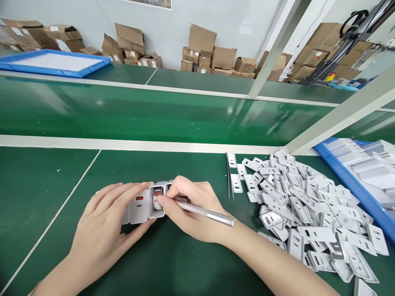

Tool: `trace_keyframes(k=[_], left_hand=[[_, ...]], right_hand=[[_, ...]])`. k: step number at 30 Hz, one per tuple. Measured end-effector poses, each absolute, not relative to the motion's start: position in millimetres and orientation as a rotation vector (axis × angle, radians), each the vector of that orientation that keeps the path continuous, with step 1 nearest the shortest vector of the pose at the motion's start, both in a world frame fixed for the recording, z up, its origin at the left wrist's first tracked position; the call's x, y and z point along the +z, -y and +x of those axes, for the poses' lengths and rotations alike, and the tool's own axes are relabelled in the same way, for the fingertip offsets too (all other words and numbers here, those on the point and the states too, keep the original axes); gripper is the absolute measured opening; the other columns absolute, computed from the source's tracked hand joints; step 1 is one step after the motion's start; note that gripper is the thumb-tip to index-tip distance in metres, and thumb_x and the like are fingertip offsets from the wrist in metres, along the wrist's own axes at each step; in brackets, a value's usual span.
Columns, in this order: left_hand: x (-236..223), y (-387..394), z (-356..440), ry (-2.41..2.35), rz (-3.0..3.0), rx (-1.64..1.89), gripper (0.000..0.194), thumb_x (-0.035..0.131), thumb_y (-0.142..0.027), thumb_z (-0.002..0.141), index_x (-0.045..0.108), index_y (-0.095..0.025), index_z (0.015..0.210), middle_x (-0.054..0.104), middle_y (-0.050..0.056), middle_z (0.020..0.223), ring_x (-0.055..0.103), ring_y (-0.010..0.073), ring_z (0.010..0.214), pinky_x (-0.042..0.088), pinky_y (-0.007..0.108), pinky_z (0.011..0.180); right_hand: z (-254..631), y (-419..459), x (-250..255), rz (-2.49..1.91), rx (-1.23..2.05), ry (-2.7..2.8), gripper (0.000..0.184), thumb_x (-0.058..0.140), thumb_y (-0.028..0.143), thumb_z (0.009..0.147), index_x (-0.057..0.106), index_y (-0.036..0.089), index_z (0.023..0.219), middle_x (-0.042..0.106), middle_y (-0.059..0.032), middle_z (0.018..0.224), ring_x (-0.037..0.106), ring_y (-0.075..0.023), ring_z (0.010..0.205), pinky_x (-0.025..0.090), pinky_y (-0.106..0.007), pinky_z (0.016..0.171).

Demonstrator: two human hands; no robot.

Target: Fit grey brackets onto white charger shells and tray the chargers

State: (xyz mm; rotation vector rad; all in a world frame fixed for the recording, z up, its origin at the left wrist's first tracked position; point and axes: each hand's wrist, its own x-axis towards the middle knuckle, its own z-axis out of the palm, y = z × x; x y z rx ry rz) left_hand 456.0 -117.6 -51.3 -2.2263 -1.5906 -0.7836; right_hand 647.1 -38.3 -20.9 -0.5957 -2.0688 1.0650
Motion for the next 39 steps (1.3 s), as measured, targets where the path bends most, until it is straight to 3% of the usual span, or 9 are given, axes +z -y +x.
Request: trace_keyframes(k=[5, 10, 16, 27, 39], left_hand=[[-51.4, 117.6, 455.1, 1.591, -2.234, -0.778, 0.044, 0.062, -0.025, 0.088, 0.047, -0.011, 0.127, 0.065, 0.010, 0.115, 0.055, 0.0243, 0.105, 0.036, 0.039, 0.100], [-51.1, 117.3, 455.1, 1.601, -2.226, -0.777, 0.044, 0.060, -0.025, 0.088, 0.047, -0.012, 0.127, 0.065, 0.009, 0.115, 0.056, 0.0239, 0.105, 0.036, 0.039, 0.100], [-51.1, 117.4, 456.0, 1.591, -2.244, -0.773, 0.043, 0.060, -0.025, 0.089, 0.047, -0.011, 0.128, 0.064, 0.010, 0.116, 0.054, 0.0243, 0.106, 0.035, 0.040, 0.101], [-52.1, 116.7, 455.4, 1.592, -2.227, -0.799, 0.044, 0.061, -0.026, 0.088, 0.047, -0.012, 0.127, 0.064, 0.010, 0.115, 0.055, 0.0237, 0.105, 0.036, 0.039, 0.101], [-50.9, 118.5, 455.8, 1.629, -2.233, -0.779, 0.044, 0.057, -0.027, 0.090, 0.044, -0.015, 0.130, 0.065, 0.009, 0.116, 0.058, 0.0236, 0.105, 0.037, 0.040, 0.101]], right_hand=[[645.9, 37.1, -20.1, -0.602, 1.048, 2.097, 0.019, 0.054, 0.018, 0.090, 0.048, 0.017, 0.073, 0.047, 0.0058, 0.055, 0.036, -0.0041, 0.046, 0.028, -0.018, 0.044], [647.7, 37.9, -20.8, -0.480, 1.095, 2.031, 0.015, 0.054, 0.015, 0.090, 0.051, 0.016, 0.075, 0.055, 0.0029, 0.059, 0.042, -0.0049, 0.047, 0.031, -0.019, 0.044], [646.3, 38.0, -22.6, -0.475, 0.903, 2.104, 0.018, 0.053, 0.010, 0.089, 0.045, 0.018, 0.074, 0.046, 0.0067, 0.055, 0.032, -0.0042, 0.047, 0.029, -0.019, 0.046], [646.1, 36.6, -22.2, -0.480, 0.763, 2.247, 0.015, 0.057, 0.014, 0.089, 0.049, 0.018, 0.077, 0.053, 0.0057, 0.062, 0.042, -0.0047, 0.051, 0.033, -0.018, 0.052], [649.7, 40.4, -20.3, -0.460, 0.778, 2.269, 0.013, 0.054, 0.013, 0.089, 0.048, 0.019, 0.080, 0.051, 0.0051, 0.062, 0.040, -0.0055, 0.050, 0.033, -0.021, 0.051]])
